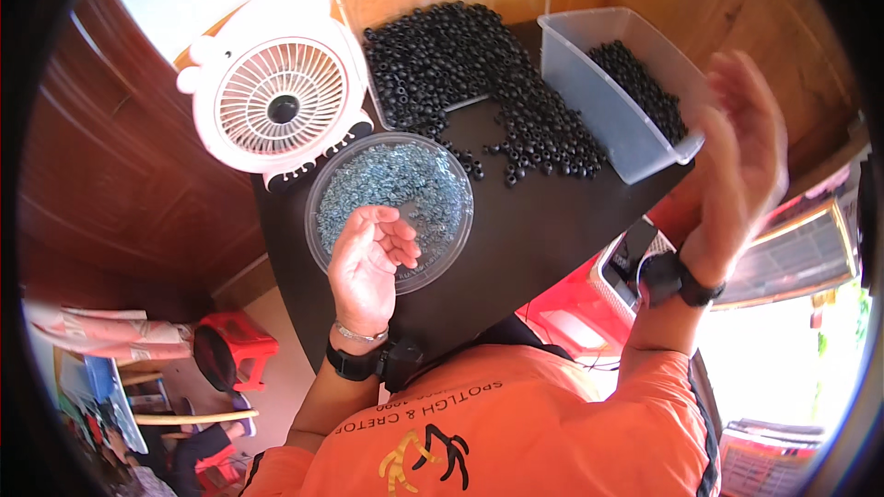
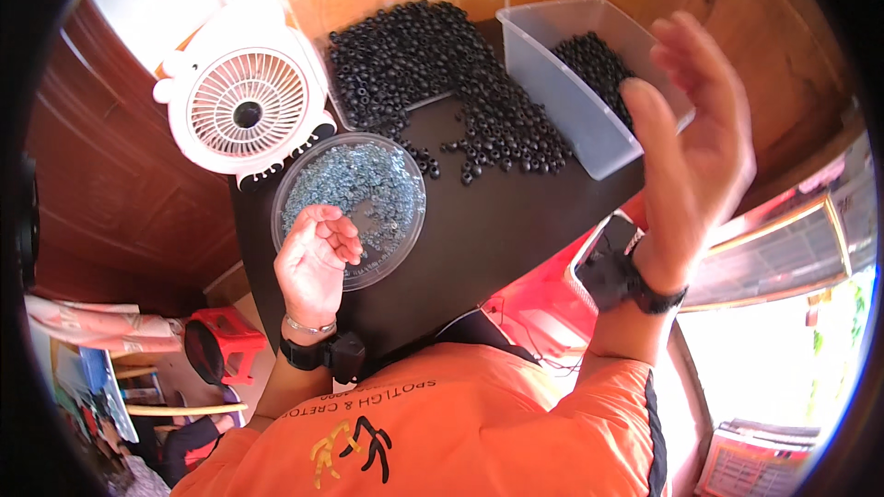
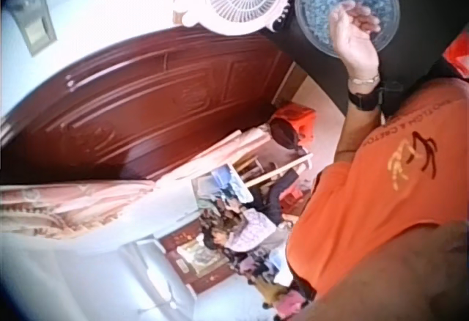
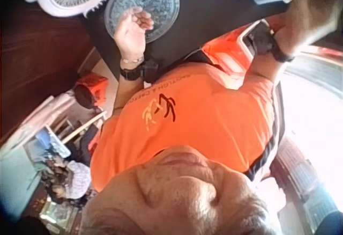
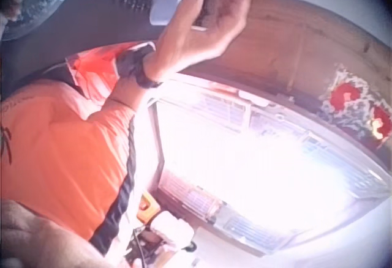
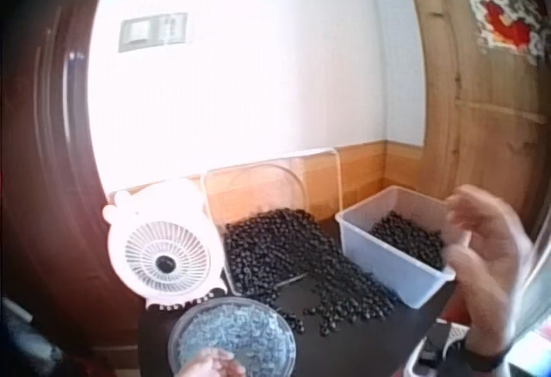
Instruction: The person is sorting small black plastic components by placing them from a large container into a smaller sorting tray.
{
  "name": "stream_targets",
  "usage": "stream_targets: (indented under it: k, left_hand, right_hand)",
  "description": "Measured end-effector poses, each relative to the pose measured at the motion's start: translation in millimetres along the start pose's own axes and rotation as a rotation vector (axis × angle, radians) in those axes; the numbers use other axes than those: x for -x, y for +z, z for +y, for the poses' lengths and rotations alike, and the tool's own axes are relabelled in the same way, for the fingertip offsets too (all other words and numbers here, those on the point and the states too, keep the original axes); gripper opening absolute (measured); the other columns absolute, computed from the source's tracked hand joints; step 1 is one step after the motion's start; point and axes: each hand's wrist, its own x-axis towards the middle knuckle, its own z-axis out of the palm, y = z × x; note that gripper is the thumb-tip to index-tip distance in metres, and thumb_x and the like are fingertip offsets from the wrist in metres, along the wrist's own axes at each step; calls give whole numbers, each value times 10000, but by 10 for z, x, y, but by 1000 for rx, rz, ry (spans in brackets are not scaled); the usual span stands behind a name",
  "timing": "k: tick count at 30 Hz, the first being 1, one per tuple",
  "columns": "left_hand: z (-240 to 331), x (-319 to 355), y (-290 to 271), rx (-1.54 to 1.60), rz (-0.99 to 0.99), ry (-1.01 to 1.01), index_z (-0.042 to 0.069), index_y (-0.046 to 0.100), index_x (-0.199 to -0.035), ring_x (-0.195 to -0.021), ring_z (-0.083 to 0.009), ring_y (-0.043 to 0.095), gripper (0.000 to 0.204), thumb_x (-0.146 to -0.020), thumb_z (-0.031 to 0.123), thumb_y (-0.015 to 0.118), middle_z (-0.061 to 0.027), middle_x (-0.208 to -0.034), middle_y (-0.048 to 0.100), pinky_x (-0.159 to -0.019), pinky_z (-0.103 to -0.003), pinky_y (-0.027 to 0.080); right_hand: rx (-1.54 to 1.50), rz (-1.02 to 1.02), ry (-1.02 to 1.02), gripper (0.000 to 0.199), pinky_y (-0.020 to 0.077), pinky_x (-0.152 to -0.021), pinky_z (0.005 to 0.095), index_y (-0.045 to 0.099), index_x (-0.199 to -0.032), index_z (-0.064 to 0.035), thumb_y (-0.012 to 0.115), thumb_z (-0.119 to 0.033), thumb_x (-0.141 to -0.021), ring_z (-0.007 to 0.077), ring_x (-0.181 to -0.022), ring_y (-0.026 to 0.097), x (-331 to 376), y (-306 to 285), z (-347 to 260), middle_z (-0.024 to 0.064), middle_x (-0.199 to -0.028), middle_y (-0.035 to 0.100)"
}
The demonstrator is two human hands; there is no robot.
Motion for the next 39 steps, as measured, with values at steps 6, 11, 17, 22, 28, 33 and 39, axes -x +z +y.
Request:
stream_targets:
  k: [6,11,17,22,28,33,39]
  left_hand:
    - [38,-62,75,-23,43,16,0,553,-1014,-718,-193,603,346,-967,318,424,-113,-859,631,-621,-299,478]
    - [226,-145,-27,-160,52,227,-5,540,-1009,-717,-194,600,322,-967,284,403,-121,-859,618,-618,-298,474]
    - [256,-149,93,-320,106,378,42,514,-918,-664,-171,555,294,-881,333,501,-75,-772,552,-544,-299,448]
    - [315,243,281,-354,358,481,46,511,-841,-549,-183,544,273,-878,316,505,-84,-658,550,-500,-300,435]
    - [124,317,415,-346,229,671,38,513,-867,-558,-190,550,252,-894,287,487,-79,-662,537,-488,-301,446]
    - [269,630,504,-339,346,561,42,516,-855,-558,-177,549,255,-883,294,501,-79,-674,550,-497,-293,436]
    - [364,227,400,-404,343,419,41,523,-884,-600,-160,555,224,-904,258,472,-72,-710,559,-540,-268,438]
  right_hand:
    - [-361,-139,-442,601,402,-1004,380,472,-1310,39,499,-368,-868,327,-1121,542,113,-1166,483,194,-1200,571]
    - [-145,-10,-4,617,396,-1007,389,475,-1309,22,536,-378,-844,345,-1150,517,598,-2962,3158,200,-1214,558]
    - [71,308,278,639,389,-1011,400,478,-1307,3,580,-390,-814,367,-1184,488,2891,-5379,4329,207,-1232,544]
    - [22,749,660,660,382,-1015,409,481,-1306,-14,617,-401,-790,385,-1212,463,5037,-3766,5229,213,-1246,531]
    - [-177,949,675,669,381,-1014,413,483,-1303,-21,641,-399,-775,393,-1223,453,2586,-2780,6147,216,-1252,526]
    - [-58,757,422,658,387,-1006,410,486,-1296,-13,644,-380,-773,383,-1208,464,1274,-4117,5483,214,-1243,532]
    - [63,391,387,645,394,-996,407,490,-1288,-4,648,-357,-772,372,-1190,477,804,-4877,4565,211,-1233,539]
